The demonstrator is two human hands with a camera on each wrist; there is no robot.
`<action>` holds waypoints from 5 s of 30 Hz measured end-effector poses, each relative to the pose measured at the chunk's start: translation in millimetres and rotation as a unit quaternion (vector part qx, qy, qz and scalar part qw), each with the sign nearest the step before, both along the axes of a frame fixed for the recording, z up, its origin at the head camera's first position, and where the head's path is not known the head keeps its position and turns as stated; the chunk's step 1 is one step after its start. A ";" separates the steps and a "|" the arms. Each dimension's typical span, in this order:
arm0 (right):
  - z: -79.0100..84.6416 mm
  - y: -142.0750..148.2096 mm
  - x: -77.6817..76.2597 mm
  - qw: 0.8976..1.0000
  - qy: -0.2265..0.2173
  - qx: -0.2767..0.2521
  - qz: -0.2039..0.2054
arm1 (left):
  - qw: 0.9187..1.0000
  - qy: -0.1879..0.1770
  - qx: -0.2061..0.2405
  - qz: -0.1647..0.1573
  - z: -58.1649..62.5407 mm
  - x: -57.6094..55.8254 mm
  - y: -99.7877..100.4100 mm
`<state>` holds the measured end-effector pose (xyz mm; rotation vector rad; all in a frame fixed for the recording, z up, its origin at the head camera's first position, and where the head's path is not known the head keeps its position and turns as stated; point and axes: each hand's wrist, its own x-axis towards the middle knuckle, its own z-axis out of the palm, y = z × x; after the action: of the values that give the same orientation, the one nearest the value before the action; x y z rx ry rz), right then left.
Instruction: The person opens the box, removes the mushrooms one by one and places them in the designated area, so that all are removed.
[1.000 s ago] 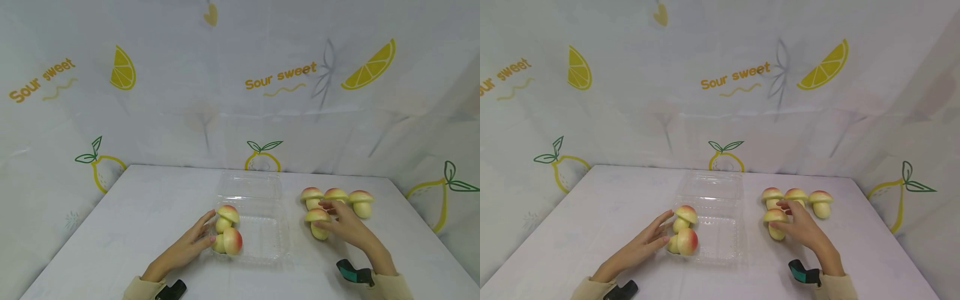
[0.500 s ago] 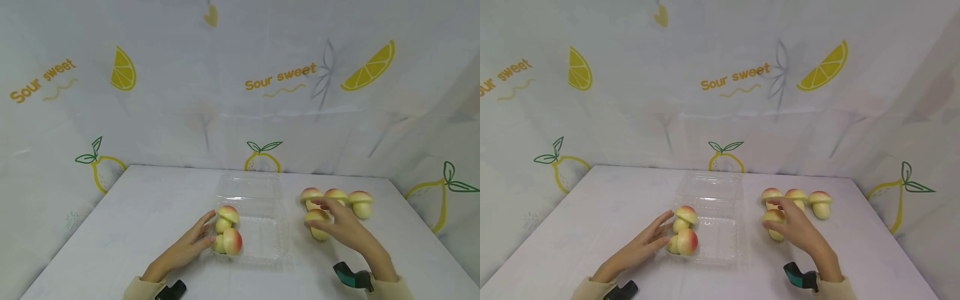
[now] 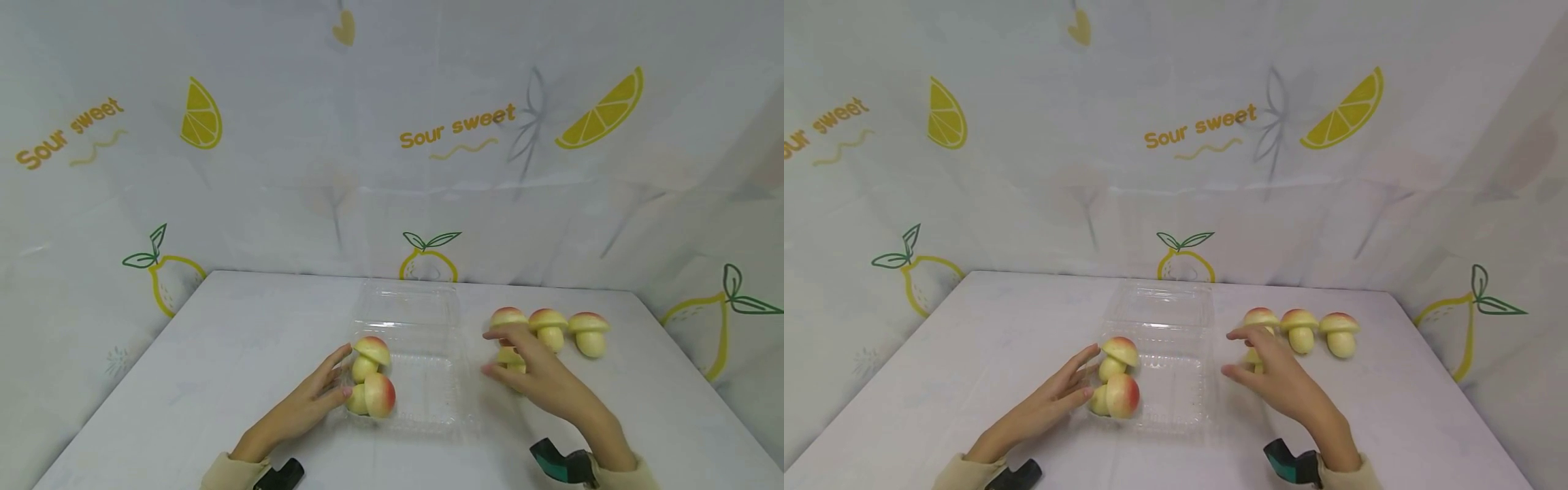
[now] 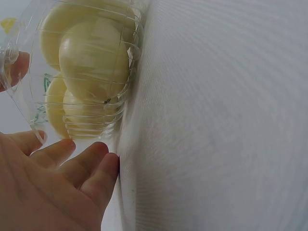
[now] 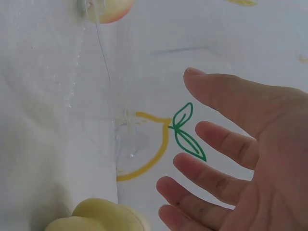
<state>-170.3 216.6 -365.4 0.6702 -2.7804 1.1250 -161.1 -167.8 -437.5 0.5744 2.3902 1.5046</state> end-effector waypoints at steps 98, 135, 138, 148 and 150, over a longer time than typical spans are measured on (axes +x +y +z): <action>-37.6 -131.6 3.7 0.992 -0.050 0.031 0.109 | 0.999 0.028 -0.041 -0.015 4.4 4.9 2.6; -29.5 -99.5 3.7 0.995 -0.031 0.010 0.090 | 0.997 0.032 -0.074 -0.018 9.4 10.1 6.6; -26.1 -92.2 4.6 0.996 -0.019 0.002 0.089 | 0.997 0.028 -0.073 -0.019 8.4 9.8 6.4; -18.9 -70.8 6.9 0.998 0.010 -0.003 0.070 | 0.996 0.039 -0.076 -0.014 7.8 10.1 7.1; -18.0 -67.4 7.8 0.998 0.012 -0.006 0.066 | 0.996 0.047 -0.077 -0.016 8.1 9.9 7.4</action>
<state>-162.6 149.2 -383.4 0.8712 -2.7416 1.1474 -151.3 -160.3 -429.4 0.6572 2.5261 1.2938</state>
